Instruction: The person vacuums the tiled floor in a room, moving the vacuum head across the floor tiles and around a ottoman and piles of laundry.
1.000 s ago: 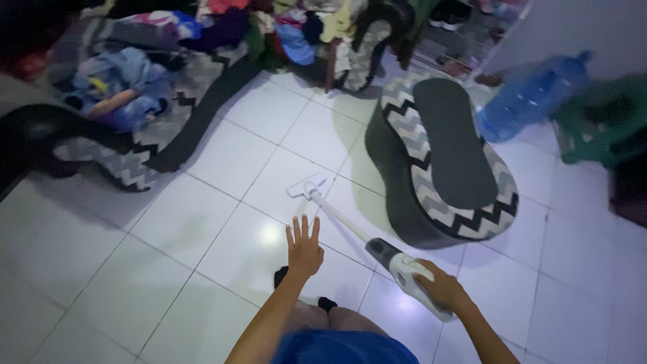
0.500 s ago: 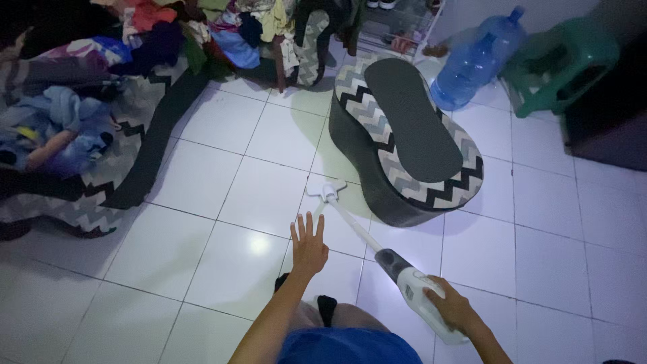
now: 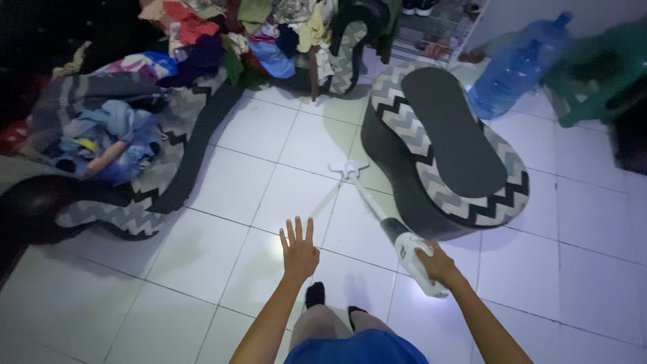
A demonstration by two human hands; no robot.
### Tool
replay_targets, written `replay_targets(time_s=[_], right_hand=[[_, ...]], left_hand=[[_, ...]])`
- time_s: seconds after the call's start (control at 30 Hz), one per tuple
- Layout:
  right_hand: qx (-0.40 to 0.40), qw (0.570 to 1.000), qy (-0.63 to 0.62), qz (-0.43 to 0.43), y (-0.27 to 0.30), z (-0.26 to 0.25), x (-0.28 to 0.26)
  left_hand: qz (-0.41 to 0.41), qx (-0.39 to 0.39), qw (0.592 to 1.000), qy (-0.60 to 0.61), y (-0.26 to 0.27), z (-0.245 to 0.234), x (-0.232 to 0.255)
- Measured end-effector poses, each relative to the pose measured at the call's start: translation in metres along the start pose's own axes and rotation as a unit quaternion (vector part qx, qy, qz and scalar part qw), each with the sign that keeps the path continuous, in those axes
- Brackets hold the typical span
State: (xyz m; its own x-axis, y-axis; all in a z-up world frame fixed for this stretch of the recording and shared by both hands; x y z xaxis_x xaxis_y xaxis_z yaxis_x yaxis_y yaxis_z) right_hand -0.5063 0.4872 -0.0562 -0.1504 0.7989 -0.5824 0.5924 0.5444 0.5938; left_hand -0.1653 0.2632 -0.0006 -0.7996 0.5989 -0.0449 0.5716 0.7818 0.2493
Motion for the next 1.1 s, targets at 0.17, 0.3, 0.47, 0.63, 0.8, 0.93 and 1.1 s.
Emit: replay_targets(time_s=[0.17, 0.3, 0.47, 0.63, 0.8, 0.93, 1.1], right_hand=[[-0.023, 0.984, -0.172, 0.043, -0.056, 0.037, -0.055], [-0.041, 0.954, -0.295, -0.015, -0.074, 0.058, -0.084], [-0.015, 0.966, -0.259, -0.010, -0.060, 0.082, -0.093], [0.004, 0.985, -0.167, 0.048, -0.023, 0.084, -0.091], [0.033, 0.988, -0.133, 0.066, -0.019, 0.086, -0.104], [0.041, 0.984, -0.160, -0.062, -0.054, 0.084, -0.127], [0.018, 0.977, -0.209, -0.035, -0.103, 0.077, -0.159]], left_hand=[[-0.010, 0.026, 1.000, -0.014, -0.002, 0.004, -0.052], [-0.012, 0.005, 1.000, -0.002, -0.011, 0.006, -0.077], [-0.001, 0.015, 1.000, -0.010, -0.020, 0.001, -0.095], [-0.004, 0.011, 1.000, -0.003, -0.025, -0.008, -0.115], [-0.031, 0.007, 0.999, 0.021, -0.025, -0.014, -0.140], [-0.045, 0.017, 0.999, 0.008, -0.031, -0.018, -0.158], [-0.075, -0.008, 0.997, 0.004, -0.052, -0.019, -0.178]])
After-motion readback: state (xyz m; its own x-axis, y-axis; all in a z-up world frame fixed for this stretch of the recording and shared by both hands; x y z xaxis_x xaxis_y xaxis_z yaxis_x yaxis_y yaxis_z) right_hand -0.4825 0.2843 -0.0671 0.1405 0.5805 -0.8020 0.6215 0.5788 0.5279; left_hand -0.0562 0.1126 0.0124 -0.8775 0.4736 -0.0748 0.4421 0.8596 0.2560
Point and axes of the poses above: each hand's wrist, its own y-axis away from the middle knuckle, its own z-axis out of the palm, x = y × z, the point moved 1 cm from there along -y, towards the middle knuckle, and after that the axes turned 13 degrees about -y, right-handed, at the moved point
